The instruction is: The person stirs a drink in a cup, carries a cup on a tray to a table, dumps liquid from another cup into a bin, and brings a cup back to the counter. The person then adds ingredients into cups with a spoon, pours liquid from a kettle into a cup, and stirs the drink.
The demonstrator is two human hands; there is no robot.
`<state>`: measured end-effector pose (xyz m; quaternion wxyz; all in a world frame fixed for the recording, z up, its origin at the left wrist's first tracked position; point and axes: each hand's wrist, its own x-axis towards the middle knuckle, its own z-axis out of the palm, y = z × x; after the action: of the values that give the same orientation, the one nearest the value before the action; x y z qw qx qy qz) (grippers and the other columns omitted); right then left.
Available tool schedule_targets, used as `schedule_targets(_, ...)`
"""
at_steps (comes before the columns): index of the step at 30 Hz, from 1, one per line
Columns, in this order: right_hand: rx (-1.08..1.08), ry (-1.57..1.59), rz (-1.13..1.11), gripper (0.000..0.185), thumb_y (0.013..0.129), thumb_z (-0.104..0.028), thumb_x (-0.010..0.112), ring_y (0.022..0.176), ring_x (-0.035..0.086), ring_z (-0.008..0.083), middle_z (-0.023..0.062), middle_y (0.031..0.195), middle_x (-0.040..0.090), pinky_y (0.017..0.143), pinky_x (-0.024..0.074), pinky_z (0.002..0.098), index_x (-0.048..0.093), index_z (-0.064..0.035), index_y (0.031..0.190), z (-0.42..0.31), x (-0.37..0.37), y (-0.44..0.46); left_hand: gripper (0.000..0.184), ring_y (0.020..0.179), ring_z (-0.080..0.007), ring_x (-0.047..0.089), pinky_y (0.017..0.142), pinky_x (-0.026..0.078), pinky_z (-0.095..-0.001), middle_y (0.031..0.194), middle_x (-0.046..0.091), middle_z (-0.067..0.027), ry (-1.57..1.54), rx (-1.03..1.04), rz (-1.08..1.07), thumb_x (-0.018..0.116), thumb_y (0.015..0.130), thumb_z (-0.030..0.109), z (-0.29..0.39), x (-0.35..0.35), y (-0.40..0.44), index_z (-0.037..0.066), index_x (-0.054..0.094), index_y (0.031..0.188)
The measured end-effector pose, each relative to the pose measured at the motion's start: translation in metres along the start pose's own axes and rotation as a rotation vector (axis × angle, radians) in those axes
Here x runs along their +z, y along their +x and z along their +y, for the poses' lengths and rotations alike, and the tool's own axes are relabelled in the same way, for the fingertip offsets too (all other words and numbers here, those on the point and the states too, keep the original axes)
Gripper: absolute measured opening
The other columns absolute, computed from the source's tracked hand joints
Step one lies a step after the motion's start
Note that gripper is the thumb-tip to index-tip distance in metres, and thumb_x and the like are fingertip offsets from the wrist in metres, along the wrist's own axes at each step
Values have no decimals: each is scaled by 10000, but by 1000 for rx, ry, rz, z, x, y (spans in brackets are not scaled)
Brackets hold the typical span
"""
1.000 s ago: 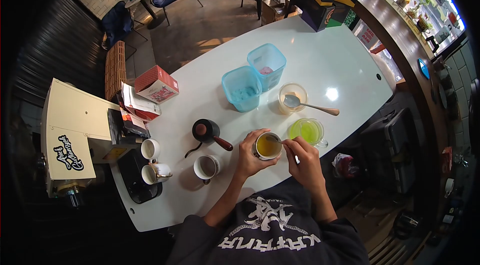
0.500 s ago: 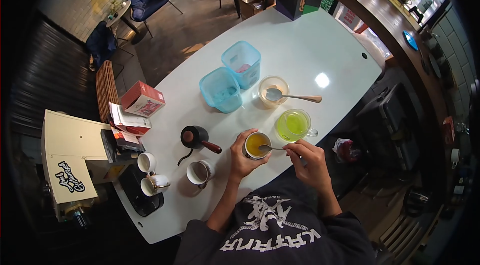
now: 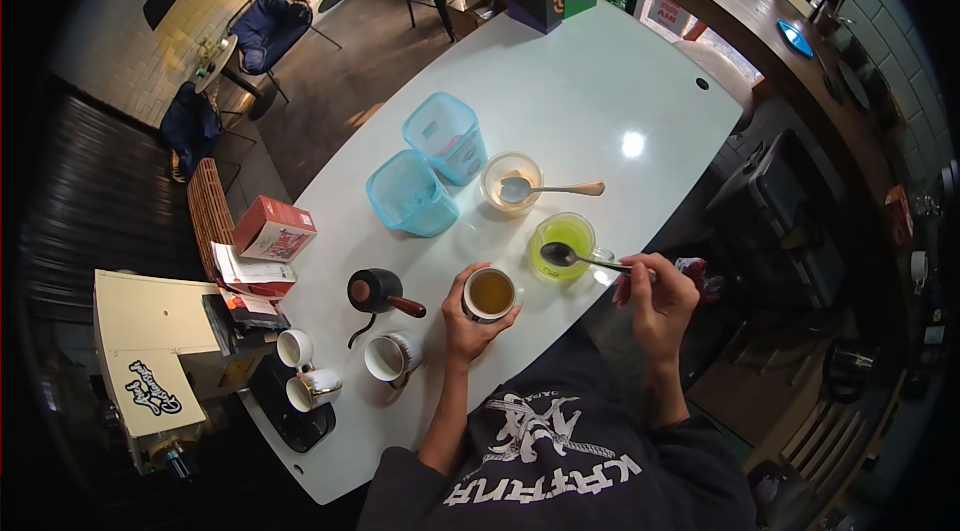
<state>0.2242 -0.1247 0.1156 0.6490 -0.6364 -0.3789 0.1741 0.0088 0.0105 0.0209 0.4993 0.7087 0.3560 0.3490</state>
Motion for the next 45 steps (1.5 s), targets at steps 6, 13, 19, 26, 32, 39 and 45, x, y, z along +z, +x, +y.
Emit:
schedule_targets(6,110,-37,96,90,947,7,647,614,675,124,98,729,691,577,523,241,700,67,988,20,-2,9,740,1052,-177,665,951,544,-337,1181,665,-95,-12,-9,-26,923,683,55,3,-2,2,26,539,1315)
schedule_targets(13,70,-191,-83,90,893,-27,732,564,635,109,99,686,684,550,494,256,713,41,948,58,16,28,736,1070,-183,653,954,538,-342,1194,647,-98,1,-26,-6,922,700,78,5,-2,-2,30,519,1314)
schedule_targets(19,81,-262,-130,111,858,-32,758,555,523,107,72,647,628,538,439,284,715,25,943,64,21,35,771,1160,-232,629,1016,508,-366,1280,620,-140,8,-57,25,923,702,103,1,3,-5,30,495,1339)
schedule_targets(26,98,-296,-255,128,858,-24,747,565,520,112,69,651,613,550,442,287,705,29,966,64,12,45,908,1273,-276,572,1081,471,-392,1385,558,-177,103,-60,146,933,700,136,2,11,-14,27,420,1440)
schedule_targets(32,84,-285,-389,222,904,2,706,585,534,45,15,666,600,547,442,241,654,43,1116,64,-1,57,858,1307,-277,553,1104,465,-404,1408,534,-182,67,-165,243,883,763,90,22,17,-37,11,394,1463)
schedule_targets(39,30,-295,-498,400,918,13,678,573,575,99,62,670,615,566,464,268,565,14,1301,56,-12,65,779,1334,-268,535,1116,476,-439,1433,522,-172,-37,-273,417,806,841,40,14,36,-72,37,381,1494)
schedule_targets(45,76,-386,-514,368,914,-3,668,624,635,259,148,696,628,641,503,379,578,21,1270,42,-22,71,694,1371,-256,508,1117,449,-482,1431,542,-130,-45,-355,515,762,897,64,20,49,-85,60,405,1491)
